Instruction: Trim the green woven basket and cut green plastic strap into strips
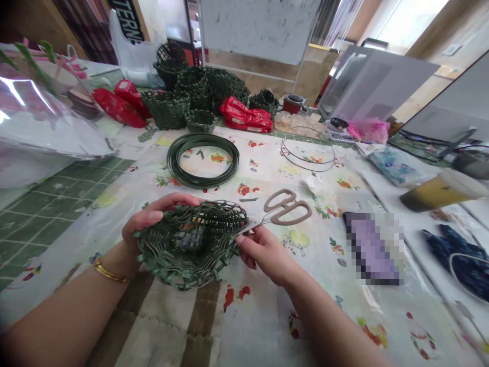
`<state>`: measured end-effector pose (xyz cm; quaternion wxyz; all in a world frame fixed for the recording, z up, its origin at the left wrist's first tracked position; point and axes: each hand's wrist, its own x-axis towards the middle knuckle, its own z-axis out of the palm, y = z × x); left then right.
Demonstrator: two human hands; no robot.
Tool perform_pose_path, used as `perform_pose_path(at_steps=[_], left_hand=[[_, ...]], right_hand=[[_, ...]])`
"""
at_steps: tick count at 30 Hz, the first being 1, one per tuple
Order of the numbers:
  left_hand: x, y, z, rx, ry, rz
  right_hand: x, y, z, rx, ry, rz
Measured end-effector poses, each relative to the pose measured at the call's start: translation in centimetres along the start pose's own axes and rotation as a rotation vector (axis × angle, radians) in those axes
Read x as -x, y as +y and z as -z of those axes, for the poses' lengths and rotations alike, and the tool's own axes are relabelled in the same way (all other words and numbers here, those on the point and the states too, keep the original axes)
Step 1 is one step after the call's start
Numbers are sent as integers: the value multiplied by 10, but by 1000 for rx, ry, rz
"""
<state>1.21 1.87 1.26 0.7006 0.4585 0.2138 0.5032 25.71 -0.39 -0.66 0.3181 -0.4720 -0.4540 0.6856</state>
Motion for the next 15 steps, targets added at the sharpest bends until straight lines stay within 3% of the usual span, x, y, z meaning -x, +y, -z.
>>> perform_pose_path(at_steps=[9,15], left_hand=[[-3,-3,8,25,-22,-3],[0,-2,2,-26,-29,3]], right_hand=[[-9,-3,-9,-76,-22,-77],[-5,-5,-1,-116,-70,-150]])
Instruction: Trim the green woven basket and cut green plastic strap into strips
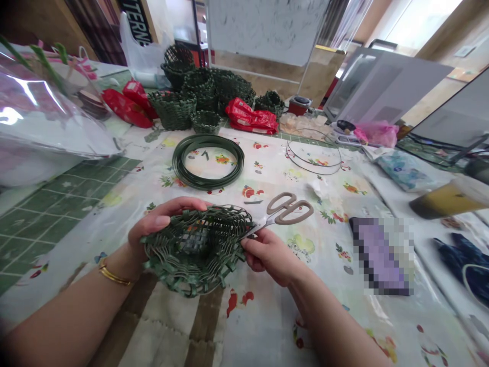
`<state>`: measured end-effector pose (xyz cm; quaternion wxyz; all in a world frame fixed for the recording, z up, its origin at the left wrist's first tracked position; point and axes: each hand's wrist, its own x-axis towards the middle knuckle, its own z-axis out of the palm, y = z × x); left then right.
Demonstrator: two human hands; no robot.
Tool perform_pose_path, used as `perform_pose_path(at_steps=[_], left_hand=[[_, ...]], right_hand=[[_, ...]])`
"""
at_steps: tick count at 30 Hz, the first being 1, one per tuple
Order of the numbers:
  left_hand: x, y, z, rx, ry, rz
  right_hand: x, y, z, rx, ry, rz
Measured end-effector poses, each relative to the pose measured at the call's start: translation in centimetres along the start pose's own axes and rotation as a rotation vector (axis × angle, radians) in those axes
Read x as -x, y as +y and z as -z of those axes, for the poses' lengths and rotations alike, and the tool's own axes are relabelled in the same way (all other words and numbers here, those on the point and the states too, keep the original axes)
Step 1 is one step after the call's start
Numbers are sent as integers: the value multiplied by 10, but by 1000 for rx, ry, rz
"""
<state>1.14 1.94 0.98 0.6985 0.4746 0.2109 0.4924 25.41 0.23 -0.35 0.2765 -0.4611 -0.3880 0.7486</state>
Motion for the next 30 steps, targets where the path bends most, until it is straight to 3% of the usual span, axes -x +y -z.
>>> perform_pose_path(at_steps=[5,18,23,30], left_hand=[[-1,1,-1,-2,-17,-12],[0,-1,3,-8,-91,-13],[0,-1,3,-43,-136,-23],[-2,-4,6,-24,-165,-18]], right_hand=[[1,7,3,-46,-62,-38],[7,1,-4,-21,8,-31],[7,11,1,-62,-52,-14],[2,23,0,-110,-22,21]])
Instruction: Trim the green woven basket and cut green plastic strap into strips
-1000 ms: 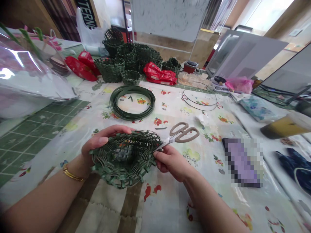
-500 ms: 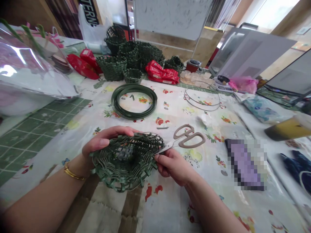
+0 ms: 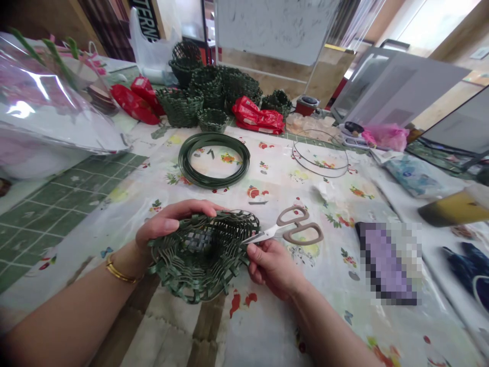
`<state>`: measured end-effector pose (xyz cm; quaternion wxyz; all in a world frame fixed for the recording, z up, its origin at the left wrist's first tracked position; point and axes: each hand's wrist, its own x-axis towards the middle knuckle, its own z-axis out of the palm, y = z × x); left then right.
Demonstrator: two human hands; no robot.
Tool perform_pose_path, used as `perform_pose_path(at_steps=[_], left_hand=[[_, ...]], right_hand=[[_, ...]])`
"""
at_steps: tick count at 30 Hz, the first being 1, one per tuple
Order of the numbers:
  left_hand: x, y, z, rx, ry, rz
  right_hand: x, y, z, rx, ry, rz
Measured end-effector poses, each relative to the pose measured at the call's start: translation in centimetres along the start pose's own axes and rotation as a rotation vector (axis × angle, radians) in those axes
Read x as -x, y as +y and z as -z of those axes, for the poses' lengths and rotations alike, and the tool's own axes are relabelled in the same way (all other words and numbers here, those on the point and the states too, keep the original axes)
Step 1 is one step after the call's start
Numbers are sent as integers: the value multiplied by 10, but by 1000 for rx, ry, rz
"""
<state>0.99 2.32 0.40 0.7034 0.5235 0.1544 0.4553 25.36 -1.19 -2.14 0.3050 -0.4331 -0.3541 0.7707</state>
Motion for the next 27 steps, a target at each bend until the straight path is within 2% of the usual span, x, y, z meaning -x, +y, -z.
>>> perform_pose_path(at_steps=[5,10,15,18,20,23,27], left_hand=[[0,0,-1,-58,-11,-3],[0,5,-8,-333,0,-33],[2,2,-3,-97,38,-15],[4,1,-2,-37,86,-4],[5,1,-2,-23,67,0],[4,1,-2,-11,21,21],[2,1,-3,-27,66,22]], right_hand=[[-1,5,-4,-28,18,4],[-3,8,-8,-105,61,41],[-1,0,-6,-156,-87,-49],[0,-2,1,-157,-146,-86],[0,0,6,-140,-173,-103],[1,3,10,-118,-171,-127],[2,5,6,-145,-109,-126]])
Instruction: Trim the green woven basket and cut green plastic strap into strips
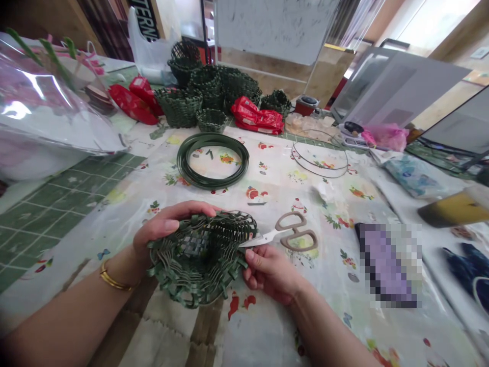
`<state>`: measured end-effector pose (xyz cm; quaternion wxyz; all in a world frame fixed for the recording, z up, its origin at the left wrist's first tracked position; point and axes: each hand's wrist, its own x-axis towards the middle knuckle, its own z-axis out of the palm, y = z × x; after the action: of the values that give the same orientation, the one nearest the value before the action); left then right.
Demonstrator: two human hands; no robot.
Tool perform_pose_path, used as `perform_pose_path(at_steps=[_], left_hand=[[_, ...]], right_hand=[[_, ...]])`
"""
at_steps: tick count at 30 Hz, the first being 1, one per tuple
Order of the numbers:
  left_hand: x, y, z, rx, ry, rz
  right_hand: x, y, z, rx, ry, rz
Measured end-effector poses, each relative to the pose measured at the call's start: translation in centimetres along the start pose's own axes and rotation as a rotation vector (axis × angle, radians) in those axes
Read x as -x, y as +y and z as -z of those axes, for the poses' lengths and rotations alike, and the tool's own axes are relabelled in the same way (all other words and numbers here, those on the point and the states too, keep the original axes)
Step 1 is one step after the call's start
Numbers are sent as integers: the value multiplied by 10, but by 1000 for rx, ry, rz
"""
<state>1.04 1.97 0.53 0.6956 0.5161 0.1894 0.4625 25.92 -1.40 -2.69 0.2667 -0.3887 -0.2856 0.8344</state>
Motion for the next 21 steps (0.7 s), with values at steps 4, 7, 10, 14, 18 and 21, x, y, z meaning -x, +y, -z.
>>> perform_pose_path(at_steps=[4,7,10,14,18,21], left_hand=[[-1,-1,1,14,-10,-3],[0,-1,1,-18,-23,-10],[0,4,-2,-85,-55,-15],[-1,10,-8,-233,-84,-38],[-3,7,-7,-191,-37,11],[-3,3,-2,-14,51,54]], right_hand=[[-2,3,-9,-52,57,31],[-2,5,-13,-71,103,41],[-1,7,-14,-70,134,14],[-4,8,-15,-46,207,-11],[-7,4,-17,-4,238,-40],[-1,-7,-15,189,199,-93]])
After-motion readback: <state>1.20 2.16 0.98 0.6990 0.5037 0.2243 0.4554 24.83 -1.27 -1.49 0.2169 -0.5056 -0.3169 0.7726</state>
